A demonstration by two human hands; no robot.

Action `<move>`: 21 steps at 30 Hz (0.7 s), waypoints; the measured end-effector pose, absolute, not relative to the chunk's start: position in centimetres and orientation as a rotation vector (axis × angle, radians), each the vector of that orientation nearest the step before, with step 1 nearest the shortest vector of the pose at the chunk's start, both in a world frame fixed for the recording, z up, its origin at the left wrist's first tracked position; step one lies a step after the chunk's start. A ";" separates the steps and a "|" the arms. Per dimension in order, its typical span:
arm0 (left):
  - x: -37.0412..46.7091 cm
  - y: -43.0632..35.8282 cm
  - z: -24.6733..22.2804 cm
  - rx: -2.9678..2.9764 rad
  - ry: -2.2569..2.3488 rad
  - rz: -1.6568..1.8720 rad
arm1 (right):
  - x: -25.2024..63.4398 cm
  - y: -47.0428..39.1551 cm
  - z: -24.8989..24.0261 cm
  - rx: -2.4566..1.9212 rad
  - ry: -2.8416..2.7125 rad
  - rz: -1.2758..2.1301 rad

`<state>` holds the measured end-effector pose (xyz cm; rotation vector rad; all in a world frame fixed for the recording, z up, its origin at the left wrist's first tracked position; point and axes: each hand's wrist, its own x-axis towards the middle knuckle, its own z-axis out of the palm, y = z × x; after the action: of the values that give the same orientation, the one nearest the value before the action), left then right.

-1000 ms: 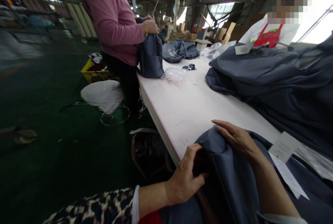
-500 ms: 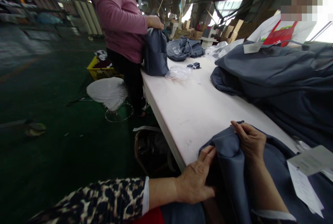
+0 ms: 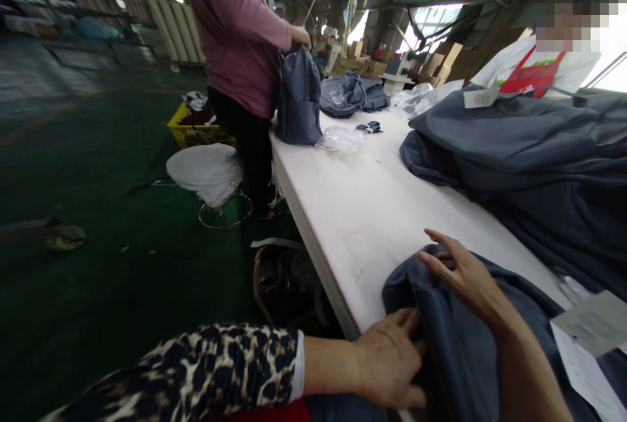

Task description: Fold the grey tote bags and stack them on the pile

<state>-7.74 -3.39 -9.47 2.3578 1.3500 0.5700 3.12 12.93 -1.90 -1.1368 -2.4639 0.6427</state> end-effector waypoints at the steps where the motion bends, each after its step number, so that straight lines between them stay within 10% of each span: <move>1: -7.7 -3.3 -9.7 2.384 1.343 0.611 | 3.3 12.1 -1.3 -1.132 -2.507 0.584; 8: -7.0 -2.8 -11.2 2.300 1.189 0.850 | 2.6 5.6 -1.8 -1.372 -2.755 -0.140; 15: -11.4 -0.7 -10.4 1.438 1.409 1.491 | 6.5 6.5 -2.0 -1.280 -2.589 0.201; 21: -13.2 5.5 -10.7 1.139 1.105 0.911 | 9.6 5.3 -1.2 -1.034 -2.486 0.374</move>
<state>-13.18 5.52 -10.66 1.1391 1.1048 0.9109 9.62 5.29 -1.21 -1.0336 -2.4859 0.3744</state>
